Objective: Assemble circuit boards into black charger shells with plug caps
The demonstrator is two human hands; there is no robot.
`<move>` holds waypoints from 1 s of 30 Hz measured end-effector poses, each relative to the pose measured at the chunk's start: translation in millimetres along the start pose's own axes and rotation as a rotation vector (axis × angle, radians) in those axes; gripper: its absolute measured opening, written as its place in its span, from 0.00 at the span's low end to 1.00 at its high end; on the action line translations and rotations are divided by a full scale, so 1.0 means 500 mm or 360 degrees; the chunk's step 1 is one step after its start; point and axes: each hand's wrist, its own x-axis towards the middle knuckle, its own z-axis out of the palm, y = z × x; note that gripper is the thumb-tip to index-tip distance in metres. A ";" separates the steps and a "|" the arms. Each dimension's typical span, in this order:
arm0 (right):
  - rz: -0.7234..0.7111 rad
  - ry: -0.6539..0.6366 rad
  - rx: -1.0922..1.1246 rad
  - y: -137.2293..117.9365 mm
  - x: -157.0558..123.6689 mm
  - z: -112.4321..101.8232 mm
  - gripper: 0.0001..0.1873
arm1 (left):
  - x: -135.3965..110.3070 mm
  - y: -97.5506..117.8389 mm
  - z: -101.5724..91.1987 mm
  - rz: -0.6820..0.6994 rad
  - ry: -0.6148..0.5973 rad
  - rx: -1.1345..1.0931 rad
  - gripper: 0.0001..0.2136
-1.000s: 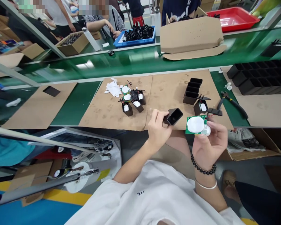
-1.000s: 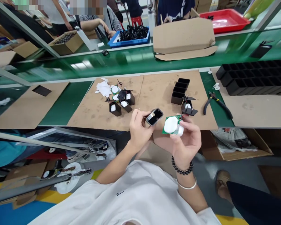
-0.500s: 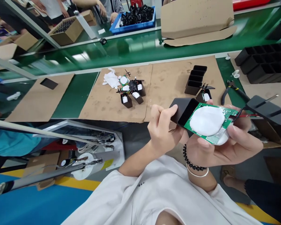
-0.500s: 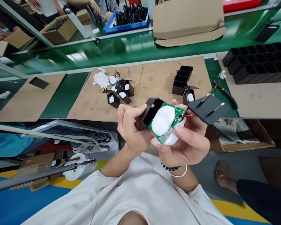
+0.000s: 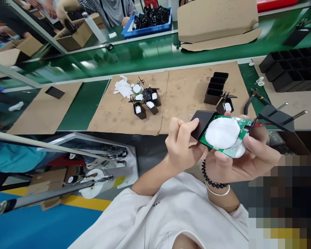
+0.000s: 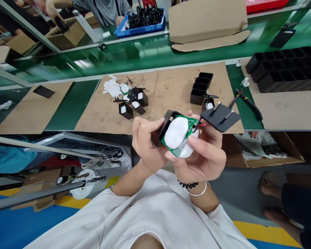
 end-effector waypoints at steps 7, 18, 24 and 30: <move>-0.0283 0.0190 -0.0095 0.001 0.018 0.018 0.24 | -0.001 0.000 0.005 0.0008 0.0020 -0.0052 0.06; -0.0456 0.0316 -0.0091 -0.005 0.028 0.031 0.18 | -0.007 -0.003 0.005 -0.0011 -0.0002 0.0070 0.11; -0.0485 0.0302 -0.0129 -0.008 0.028 0.028 0.20 | -0.020 -0.009 0.004 -0.0103 -0.0084 -0.0114 0.12; -0.0556 0.0229 -0.0078 -0.004 0.035 0.029 0.25 | -0.041 -0.021 0.012 -0.0171 -0.0125 -0.0201 0.15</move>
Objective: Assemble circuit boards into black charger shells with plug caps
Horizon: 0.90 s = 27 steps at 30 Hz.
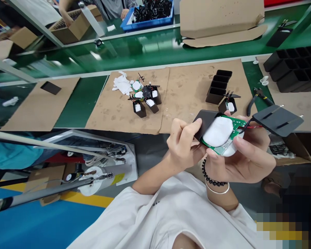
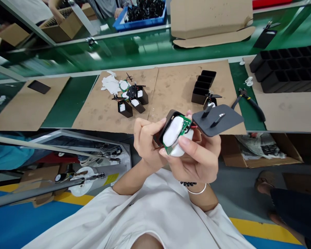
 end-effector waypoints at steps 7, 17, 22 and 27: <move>0.0046 -0.0055 -0.0040 -0.018 0.006 -0.006 0.26 | 0.016 0.015 0.001 0.0065 0.0167 0.0268 0.14; -0.0011 -0.0096 -0.0137 -0.015 0.001 -0.022 0.29 | -0.004 0.009 0.007 -0.0079 0.0024 0.0132 0.13; 0.0002 -0.0095 -0.0113 -0.018 0.012 -0.014 0.28 | 0.000 0.006 0.005 0.0023 0.0075 0.0089 0.14; -0.0007 -0.0089 -0.0217 -0.019 0.011 -0.014 0.29 | -0.003 0.006 0.004 -0.0075 -0.0047 0.0033 0.13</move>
